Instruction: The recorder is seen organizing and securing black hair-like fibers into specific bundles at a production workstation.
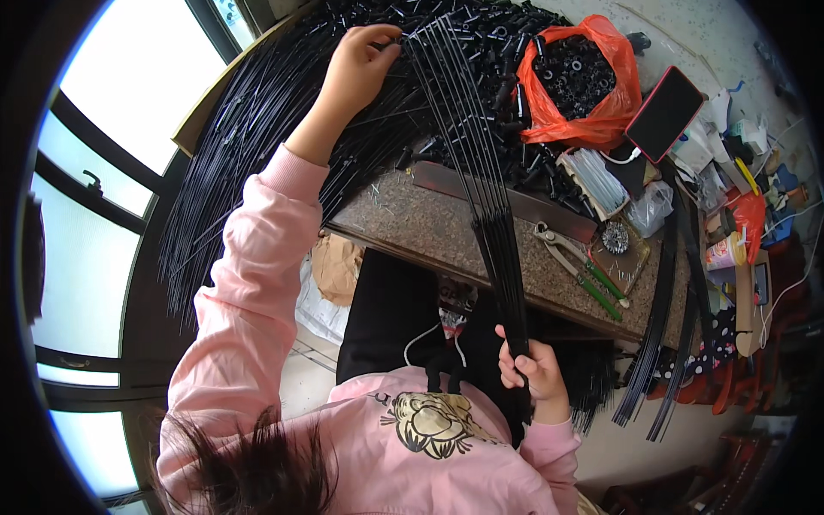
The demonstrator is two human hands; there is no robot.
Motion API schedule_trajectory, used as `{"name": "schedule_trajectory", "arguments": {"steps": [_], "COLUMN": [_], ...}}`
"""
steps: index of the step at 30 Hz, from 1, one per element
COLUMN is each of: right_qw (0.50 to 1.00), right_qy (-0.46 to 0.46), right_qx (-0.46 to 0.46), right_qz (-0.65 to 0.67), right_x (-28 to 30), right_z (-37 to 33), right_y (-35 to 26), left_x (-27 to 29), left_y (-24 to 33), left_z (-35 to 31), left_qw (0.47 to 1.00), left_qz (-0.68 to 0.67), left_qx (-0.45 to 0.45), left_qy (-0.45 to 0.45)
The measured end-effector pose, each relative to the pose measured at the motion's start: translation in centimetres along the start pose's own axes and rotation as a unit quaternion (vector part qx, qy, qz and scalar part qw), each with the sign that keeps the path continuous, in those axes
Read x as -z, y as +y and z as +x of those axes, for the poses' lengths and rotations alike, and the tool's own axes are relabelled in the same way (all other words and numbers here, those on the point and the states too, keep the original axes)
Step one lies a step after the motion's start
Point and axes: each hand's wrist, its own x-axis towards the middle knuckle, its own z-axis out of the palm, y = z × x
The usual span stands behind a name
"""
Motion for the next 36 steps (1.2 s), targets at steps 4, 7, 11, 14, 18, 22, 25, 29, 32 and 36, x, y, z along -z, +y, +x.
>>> {"name": "schedule_trajectory", "arguments": {"steps": [4, 7, 11, 14, 18, 22, 25, 29, 32, 36], "right_qw": [0.994, 0.985, 0.969, 0.872, 0.797, 0.791, 0.772, 0.814, 0.809, 0.946], "right_qy": [0.058, 0.081, 0.123, 0.18, 0.159, 0.179, 0.195, 0.171, 0.256, 0.222], "right_qx": [0.03, 0.063, 0.08, 0.127, 0.253, 0.265, 0.278, 0.27, 0.209, 0.017], "right_qz": [-0.089, -0.136, -0.2, -0.437, -0.525, -0.521, -0.537, -0.484, -0.486, -0.234], "right_x": [-0.9, -2.2, -2.5, -3.9, -5.4, -6.5, -6.9, -6.6, -6.3, -4.4], "right_z": [0.8, 1.9, 4.0, 4.6, 5.6, 6.3, 6.6, 7.1, 6.3, 4.8], "right_y": [-1.1, -2.1, -3.8, -3.3, -3.7, -3.7, -3.6, -3.9, -5.2, -5.4], "left_x": [0.3, 1.1, 0.1, -0.2, -0.2, -0.2, -0.1, -0.9, -0.8, -0.9], "left_y": [2.6, 6.2, 10.5, 12.2, 13.6, 13.5, 14.2, 13.5, 12.4, 11.1], "left_z": [-1.9, -5.1, -7.2, -8.3, -8.7, -9.8, -9.6, -9.1, -8.0, -6.3], "left_qw": [0.929, 0.838, 0.807, 0.721, 0.625, 0.611, 0.588, 0.54, 0.54, 0.519], "left_qz": [-0.253, -0.432, -0.444, -0.544, -0.653, -0.656, -0.666, -0.719, -0.74, -0.772], "left_qx": [0.27, 0.33, 0.36, 0.396, 0.405, 0.391, 0.428, 0.416, 0.373, 0.337], "left_qy": [0.033, -0.042, -0.146, -0.164, -0.139, -0.209, -0.165, -0.136, -0.148, -0.145]}}
